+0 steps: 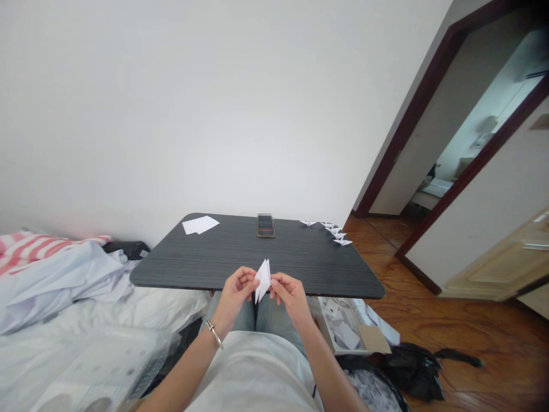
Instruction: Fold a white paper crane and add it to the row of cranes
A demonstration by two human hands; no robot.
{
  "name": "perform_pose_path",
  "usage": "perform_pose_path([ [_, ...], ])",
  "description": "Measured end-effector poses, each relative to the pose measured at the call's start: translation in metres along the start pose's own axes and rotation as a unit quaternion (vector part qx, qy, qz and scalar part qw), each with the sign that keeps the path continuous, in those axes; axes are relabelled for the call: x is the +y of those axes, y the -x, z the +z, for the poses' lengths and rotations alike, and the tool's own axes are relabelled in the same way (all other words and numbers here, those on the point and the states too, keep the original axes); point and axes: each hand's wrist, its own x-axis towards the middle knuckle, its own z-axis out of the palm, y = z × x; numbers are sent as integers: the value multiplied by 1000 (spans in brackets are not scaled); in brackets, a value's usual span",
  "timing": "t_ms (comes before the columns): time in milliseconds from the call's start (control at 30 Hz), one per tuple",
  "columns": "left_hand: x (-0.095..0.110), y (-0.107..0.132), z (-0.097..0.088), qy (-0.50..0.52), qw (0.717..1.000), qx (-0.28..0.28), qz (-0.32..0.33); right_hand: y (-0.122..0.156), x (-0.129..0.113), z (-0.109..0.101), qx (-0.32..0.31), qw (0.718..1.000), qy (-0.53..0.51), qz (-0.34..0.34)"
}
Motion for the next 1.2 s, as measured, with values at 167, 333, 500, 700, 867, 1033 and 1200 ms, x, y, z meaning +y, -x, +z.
perform_pose_path([
  [167,1,0,0,19,1000,6,3,2,1,1,7,1000,14,-1],
  [333,1,0,0,14,1000,13,-5,2,1,1,18,999,36,-2],
  [500,0,0,1,5,1000,19,-9,2,2,2,27,998,54,0],
  [700,-2,0,1,-10,1000,15,-2,2,2,5,29,999,45,-2],
  [867,-2,0,2,-26,1000,5,-6,3,-1,7,34,998,53,-5],
  [1033,-2,0,1,-24,1000,3,6,3,2,5,34,997,68,-13],
  [1200,-1,0,1,-21,1000,4,7,2,5,4,33,997,63,-7],
])
